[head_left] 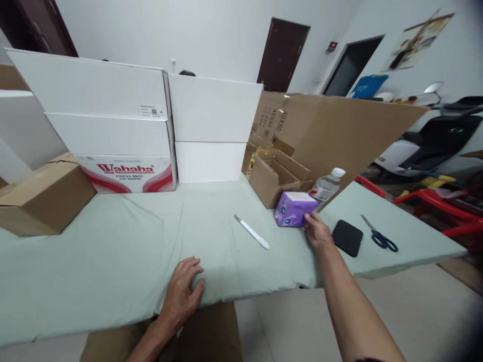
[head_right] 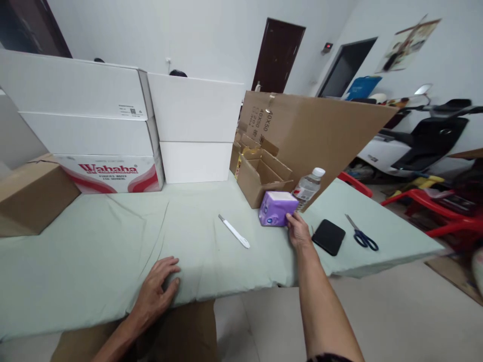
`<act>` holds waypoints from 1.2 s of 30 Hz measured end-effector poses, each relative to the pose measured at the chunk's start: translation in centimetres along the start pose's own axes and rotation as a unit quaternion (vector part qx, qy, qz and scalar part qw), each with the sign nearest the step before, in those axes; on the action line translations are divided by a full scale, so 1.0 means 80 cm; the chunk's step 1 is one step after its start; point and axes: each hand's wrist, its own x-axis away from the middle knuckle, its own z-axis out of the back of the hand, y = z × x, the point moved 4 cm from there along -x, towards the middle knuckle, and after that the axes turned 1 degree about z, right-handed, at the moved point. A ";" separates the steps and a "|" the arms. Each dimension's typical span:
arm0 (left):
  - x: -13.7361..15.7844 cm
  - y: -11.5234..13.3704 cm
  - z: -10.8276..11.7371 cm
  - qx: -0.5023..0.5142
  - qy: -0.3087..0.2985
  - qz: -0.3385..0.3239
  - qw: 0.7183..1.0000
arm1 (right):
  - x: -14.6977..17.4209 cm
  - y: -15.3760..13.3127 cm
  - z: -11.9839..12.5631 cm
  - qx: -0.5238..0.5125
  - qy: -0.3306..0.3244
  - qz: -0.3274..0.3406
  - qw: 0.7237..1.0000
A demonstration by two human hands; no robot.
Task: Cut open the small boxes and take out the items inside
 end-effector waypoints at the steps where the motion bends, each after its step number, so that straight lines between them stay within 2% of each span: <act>1: 0.001 0.002 0.000 -0.015 0.001 -0.015 1.000 | 0.002 0.007 0.005 0.014 0.023 0.002 1.000; 4: 0.000 0.006 0.001 -0.044 0.005 -0.040 0.998 | 0.014 0.023 0.018 0.064 0.083 0.014 0.994; 7: 0.000 0.008 0.002 -0.056 0.009 -0.053 0.997 | 0.031 0.032 0.018 0.112 0.105 0.034 0.988; 13: 0.000 0.009 0.000 -0.053 0.014 -0.059 0.997 | 0.039 0.034 -0.007 0.222 0.087 0.057 0.969; 18: 0.000 0.008 -0.002 -0.048 0.017 -0.053 0.997 | 0.035 0.032 -0.025 0.365 0.074 0.042 0.927; 23: 0.000 0.008 -0.005 -0.041 0.014 -0.044 0.998 | 0.044 0.024 -0.037 0.478 0.030 0.032 0.877; 28: -0.004 0.008 -0.005 -0.005 -0.007 -0.013 1.000 | 0.061 0.014 -0.046 0.540 -0.024 0.041 0.840; 32: -0.005 0.012 -0.002 0.005 -0.024 -0.001 1.000 | 0.081 0.010 -0.052 0.552 -0.062 0.064 0.829; 36: -0.007 0.009 0.017 -0.005 -0.024 0.013 1.000 | 0.102 0.016 -0.051 0.515 -0.129 0.106 0.841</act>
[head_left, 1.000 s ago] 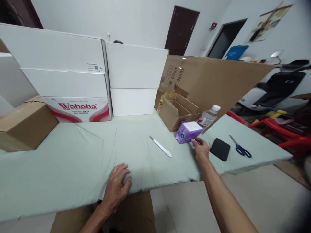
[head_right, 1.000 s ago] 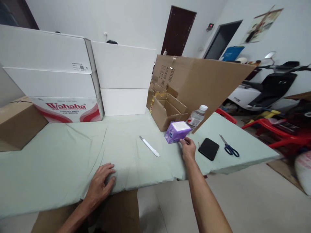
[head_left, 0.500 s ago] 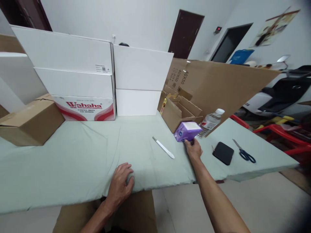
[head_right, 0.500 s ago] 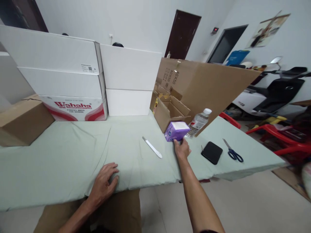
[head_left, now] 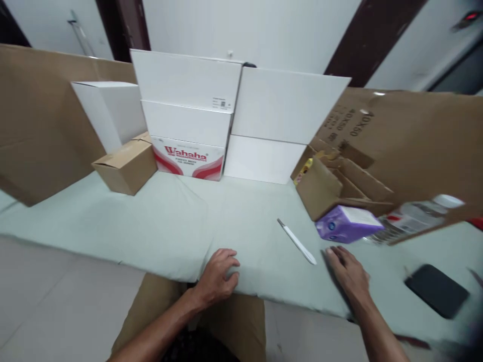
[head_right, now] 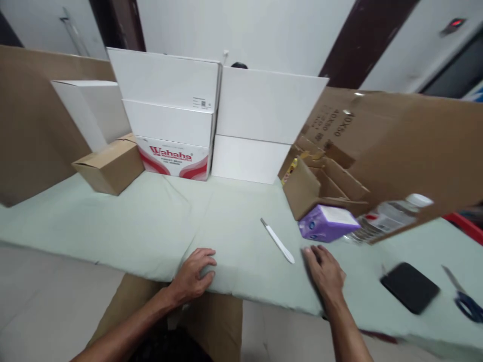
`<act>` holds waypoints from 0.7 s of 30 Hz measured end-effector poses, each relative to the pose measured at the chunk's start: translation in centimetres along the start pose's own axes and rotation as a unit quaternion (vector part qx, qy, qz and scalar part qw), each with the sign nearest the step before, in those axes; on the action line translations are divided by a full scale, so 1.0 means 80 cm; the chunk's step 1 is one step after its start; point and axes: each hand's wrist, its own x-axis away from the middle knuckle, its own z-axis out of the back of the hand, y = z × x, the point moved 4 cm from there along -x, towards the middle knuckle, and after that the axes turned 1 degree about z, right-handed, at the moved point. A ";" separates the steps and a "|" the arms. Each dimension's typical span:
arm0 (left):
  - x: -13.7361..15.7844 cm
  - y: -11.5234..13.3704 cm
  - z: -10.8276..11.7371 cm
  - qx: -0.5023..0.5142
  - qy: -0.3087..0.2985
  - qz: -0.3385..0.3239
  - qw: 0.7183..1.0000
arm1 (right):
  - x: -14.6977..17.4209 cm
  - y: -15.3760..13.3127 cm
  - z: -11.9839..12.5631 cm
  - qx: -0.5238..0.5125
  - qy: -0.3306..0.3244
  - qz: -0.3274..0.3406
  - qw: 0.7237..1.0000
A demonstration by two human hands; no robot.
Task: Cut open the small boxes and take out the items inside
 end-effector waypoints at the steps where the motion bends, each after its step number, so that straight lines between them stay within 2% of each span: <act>1: -0.001 -0.005 0.010 -0.005 0.005 0.008 1.000 | 0.005 0.000 -0.003 -0.020 -0.014 0.029 0.999; 3: -0.001 -0.022 0.039 -0.020 0.029 0.032 0.999 | 0.013 -0.001 -0.010 -0.048 -0.041 0.081 0.995; 6: 0.002 -0.057 0.103 -0.051 0.090 0.078 0.992 | 0.021 -0.003 -0.020 -0.048 -0.058 0.126 0.989; 10: 0.010 -0.110 0.199 -0.093 0.183 0.140 0.969 | 0.022 -0.007 -0.031 -0.009 -0.033 0.165 0.986; 13: 0.007 -0.151 0.262 -0.130 0.250 0.193 0.940 | 0.018 -0.009 -0.035 0.002 -0.010 0.185 0.983; 18: -0.028 -0.205 0.352 -0.178 0.330 0.270 0.887 | 0.017 -0.013 -0.036 0.020 -0.015 0.192 0.981; 21: -0.062 -0.223 0.400 -0.212 0.343 0.303 0.863 | 0.018 -0.017 -0.034 0.029 -0.017 0.192 0.981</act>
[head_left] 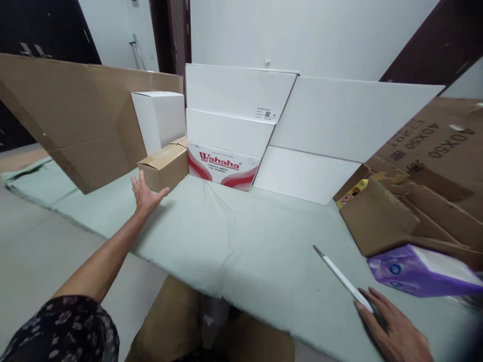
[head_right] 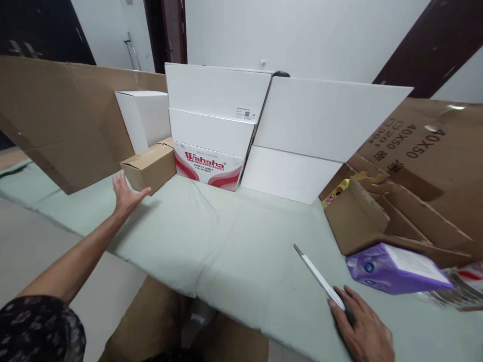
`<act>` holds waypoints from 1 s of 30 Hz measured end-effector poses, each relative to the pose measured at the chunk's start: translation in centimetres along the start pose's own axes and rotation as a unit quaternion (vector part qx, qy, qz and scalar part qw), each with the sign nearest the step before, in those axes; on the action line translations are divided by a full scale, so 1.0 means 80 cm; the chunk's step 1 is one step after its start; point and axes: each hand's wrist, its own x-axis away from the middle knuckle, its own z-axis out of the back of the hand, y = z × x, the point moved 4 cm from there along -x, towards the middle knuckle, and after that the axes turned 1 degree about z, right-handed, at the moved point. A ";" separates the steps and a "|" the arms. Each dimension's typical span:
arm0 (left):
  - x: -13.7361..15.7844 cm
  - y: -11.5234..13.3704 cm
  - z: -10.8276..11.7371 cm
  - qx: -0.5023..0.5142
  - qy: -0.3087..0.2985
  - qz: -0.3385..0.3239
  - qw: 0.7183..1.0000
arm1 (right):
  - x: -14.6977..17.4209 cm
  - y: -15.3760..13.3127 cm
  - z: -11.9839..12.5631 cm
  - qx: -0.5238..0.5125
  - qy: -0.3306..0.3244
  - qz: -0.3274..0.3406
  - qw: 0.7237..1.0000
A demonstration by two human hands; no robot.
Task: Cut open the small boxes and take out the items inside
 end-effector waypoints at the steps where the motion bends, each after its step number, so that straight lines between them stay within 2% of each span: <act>1: -0.019 0.002 0.001 -0.005 0.001 0.003 1.000 | 0.000 -0.001 0.000 0.003 0.001 -0.001 1.000; 6: -0.083 0.003 -0.001 0.009 -0.024 0.029 0.999 | 0.001 -0.004 0.004 0.011 0.012 0.000 1.000; 11: -0.086 -0.003 -0.005 0.006 -0.032 0.019 0.999 | 0.002 -0.007 0.008 0.015 -0.001 0.001 1.000; 14: -0.065 -0.007 0.004 -0.006 -0.009 0.007 1.000 | 0.003 -0.007 0.007 0.024 0.001 0.000 1.000; 18: -0.022 -0.018 0.031 0.042 -0.007 -0.025 0.999 | 0.005 -0.007 0.004 0.032 0.008 0.002 0.999; 21: 0.017 -0.022 0.053 0.053 -0.062 -0.059 0.995 | 0.008 -0.010 0.002 0.039 0.001 -0.006 0.999; 24: 0.059 -0.007 0.064 0.070 -0.138 -0.104 0.982 | 0.011 -0.019 0.004 0.046 -0.006 -0.011 0.999; 27: 0.099 0.022 0.056 0.102 -0.209 -0.140 0.962 | 0.013 -0.026 0.006 0.045 -0.007 -0.010 0.999; 30: 0.134 0.059 0.028 0.145 -0.285 -0.168 0.933 | 0.015 -0.029 0.006 0.038 -0.002 -0.013 0.999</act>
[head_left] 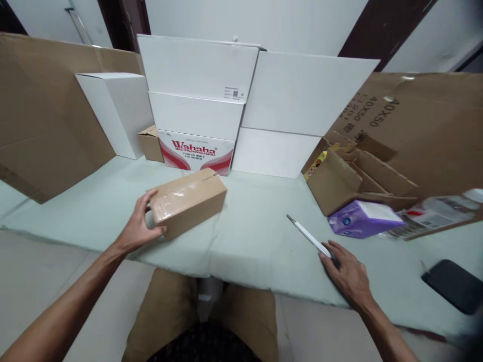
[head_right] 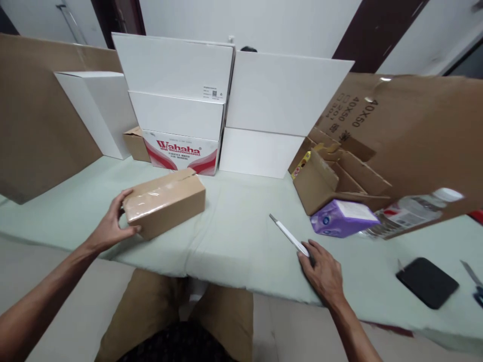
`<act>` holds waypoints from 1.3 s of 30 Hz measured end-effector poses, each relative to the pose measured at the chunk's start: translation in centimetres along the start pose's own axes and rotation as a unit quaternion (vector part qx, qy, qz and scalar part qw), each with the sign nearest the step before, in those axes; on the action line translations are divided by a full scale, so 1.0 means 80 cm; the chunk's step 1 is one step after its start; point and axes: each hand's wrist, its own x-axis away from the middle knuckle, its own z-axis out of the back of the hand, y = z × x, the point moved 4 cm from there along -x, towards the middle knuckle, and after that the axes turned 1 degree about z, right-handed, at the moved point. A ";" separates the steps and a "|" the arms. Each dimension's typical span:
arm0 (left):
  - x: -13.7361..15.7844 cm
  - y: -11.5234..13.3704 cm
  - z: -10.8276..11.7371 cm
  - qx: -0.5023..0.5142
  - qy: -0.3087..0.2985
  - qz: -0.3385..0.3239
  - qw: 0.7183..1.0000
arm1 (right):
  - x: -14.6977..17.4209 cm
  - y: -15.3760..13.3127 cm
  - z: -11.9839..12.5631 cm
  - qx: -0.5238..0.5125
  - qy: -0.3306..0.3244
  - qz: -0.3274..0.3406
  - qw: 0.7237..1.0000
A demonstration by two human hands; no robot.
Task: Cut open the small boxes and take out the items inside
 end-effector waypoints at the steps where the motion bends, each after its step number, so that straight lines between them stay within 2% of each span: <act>1: -0.003 0.010 -0.018 0.018 -0.027 -0.015 0.999 | 0.001 0.000 0.000 -0.004 0.002 -0.002 1.000; 4: -0.016 0.038 -0.068 0.074 -0.106 -0.066 0.989 | 0.002 0.000 -0.001 -0.015 0.003 -0.010 1.000; 7: -0.031 0.064 -0.110 0.143 -0.195 -0.089 0.966 | 0.002 -0.002 0.001 -0.022 -0.001 -0.017 1.000; 10: -0.041 0.080 -0.139 0.236 -0.266 -0.064 0.932 | 0.003 -0.004 0.003 -0.028 -0.005 -0.023 0.999; 12: -0.044 0.082 -0.152 0.297 -0.275 -0.039 0.914 | 0.005 -0.006 0.004 -0.033 -0.008 -0.024 0.999; 15: -0.045 0.076 -0.164 0.365 -0.246 -0.011 0.898 | 0.007 -0.007 0.005 -0.038 -0.004 -0.026 0.999; 21: -0.054 0.069 -0.177 0.358 -0.173 -0.024 0.917 | 0.008 -0.006 0.003 -0.038 -0.009 -0.025 0.999; 24: -0.051 0.075 -0.188 0.397 -0.162 -0.012 0.904 | 0.009 -0.005 0.003 -0.037 -0.008 -0.020 0.999; 27: -0.040 0.079 -0.195 0.438 -0.106 -0.008 0.893 | 0.009 -0.006 0.003 -0.027 -0.005 -0.012 1.000; 31: -0.023 0.083 -0.199 0.430 -0.036 -0.019 0.902 | 0.009 -0.008 0.002 -0.008 -0.002 0.000 1.000; 39: -0.013 0.087 -0.205 0.448 -0.013 -0.012 0.894 | 0.008 -0.011 0.003 -0.011 0.000 0.001 1.000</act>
